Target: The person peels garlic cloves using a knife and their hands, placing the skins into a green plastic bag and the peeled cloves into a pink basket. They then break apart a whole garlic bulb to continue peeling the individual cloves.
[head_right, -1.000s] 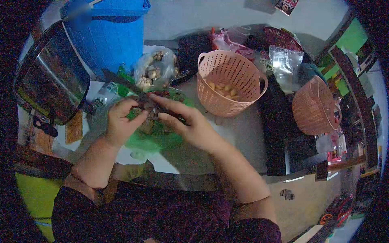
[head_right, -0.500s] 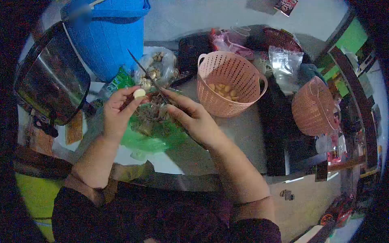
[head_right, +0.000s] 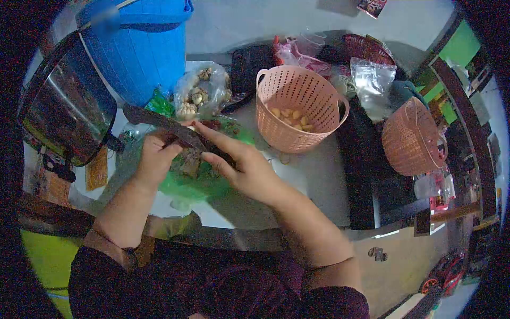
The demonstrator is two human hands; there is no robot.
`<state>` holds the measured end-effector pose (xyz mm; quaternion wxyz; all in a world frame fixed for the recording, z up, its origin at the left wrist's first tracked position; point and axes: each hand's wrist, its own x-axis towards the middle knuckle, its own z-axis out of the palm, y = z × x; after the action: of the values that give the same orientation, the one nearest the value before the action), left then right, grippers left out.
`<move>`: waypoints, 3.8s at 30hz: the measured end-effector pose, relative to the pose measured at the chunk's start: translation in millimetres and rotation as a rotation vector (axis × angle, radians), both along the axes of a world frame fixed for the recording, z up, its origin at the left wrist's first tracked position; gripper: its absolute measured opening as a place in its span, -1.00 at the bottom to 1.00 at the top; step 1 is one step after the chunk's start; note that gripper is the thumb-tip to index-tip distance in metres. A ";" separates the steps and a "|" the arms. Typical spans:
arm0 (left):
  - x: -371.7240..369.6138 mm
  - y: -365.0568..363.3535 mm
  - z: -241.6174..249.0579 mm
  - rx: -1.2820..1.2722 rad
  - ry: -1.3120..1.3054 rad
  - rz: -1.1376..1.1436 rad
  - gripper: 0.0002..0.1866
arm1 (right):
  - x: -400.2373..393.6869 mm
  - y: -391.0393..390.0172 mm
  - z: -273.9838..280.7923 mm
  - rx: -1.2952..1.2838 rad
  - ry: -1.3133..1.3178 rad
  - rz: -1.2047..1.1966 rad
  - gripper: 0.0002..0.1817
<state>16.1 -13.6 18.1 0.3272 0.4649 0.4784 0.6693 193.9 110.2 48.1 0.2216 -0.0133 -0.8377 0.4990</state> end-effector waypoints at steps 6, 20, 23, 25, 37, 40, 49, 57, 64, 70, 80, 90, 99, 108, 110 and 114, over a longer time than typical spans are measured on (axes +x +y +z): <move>-3.4 3.2 -8.2 0.022 -0.078 -0.032 -0.63 | 0.9 3.0 1.7 -0.010 -0.043 0.026 -0.48; -2.1 3.3 -2.8 0.023 -0.164 0.039 -0.74 | 5.1 2.8 3.8 -0.590 -0.174 0.035 -0.53; -5.0 5.8 -3.2 0.034 -0.261 0.052 -0.74 | 5.6 4.0 4.4 -0.577 -0.201 0.023 -0.53; -8.1 6.7 -3.9 0.044 -0.281 0.077 -0.74 | 4.6 4.6 4.7 -0.555 -0.193 0.017 -0.53; -11.2 8.8 0.9 -0.077 -0.209 0.241 -0.69 | 2.5 10.5 -9.9 -0.643 -0.325 -0.062 -0.57; -11.6 9.9 0.4 -0.014 -0.285 0.191 -0.69 | 2.7 7.5 -3.4 -0.664 -0.341 -0.043 -0.60; -18.9 11.5 -4.3 -0.008 -0.460 0.123 -0.72 | 0.2 12.1 -8.7 -0.707 -0.211 0.049 -0.66; -22.1 10.7 -6.4 -0.076 -0.416 0.163 -0.73 | -0.8 8.0 -4.2 -0.732 -0.208 0.043 -0.60; -7.6 8.6 -3.5 -0.092 -0.147 0.195 -0.71 | 0.7 6.6 -4.7 -0.664 -0.227 0.167 -0.49; -1.4 6.0 -9.6 -0.023 0.040 0.142 -0.74 | 0.1 2.2 -4.8 -0.640 -0.226 0.178 -0.46; -0.1 5.8 -14.5 0.006 0.324 0.256 -0.80 | 0.3 1.1 -7.5 -0.681 -0.222 0.126 -0.50; 9.4 4.9 -11.0 0.123 0.122 0.220 -0.75 | -0.7 2.1 -9.8 -0.639 -0.154 0.080 -0.53; 1.5 7.6 -12.4 0.241 0.322 0.235 -0.63 | 3.7 2.1 -2.3 -0.614 -0.199 0.036 -0.52; 1.7 1.3 -11.4 0.025 0.075 0.184 -0.66 | 3.0 -2.2 -0.5 -0.487 -0.148 0.128 -0.48; 3.9 0.1 -8.1 0.000 0.103 0.217 -0.65 | 2.8 -1.9 -1.6 -0.481 -0.146 0.132 -0.48; 5.6 -2.1 -4.6 -0.022 0.153 0.245 -0.67 | 4.5 -1.6 0.4 -0.507 -0.195 0.127 -0.47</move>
<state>21.7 -15.7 13.4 0.2108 0.4491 0.5624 0.6615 198.5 108.5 48.5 0.0981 -0.0638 -0.7026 0.7019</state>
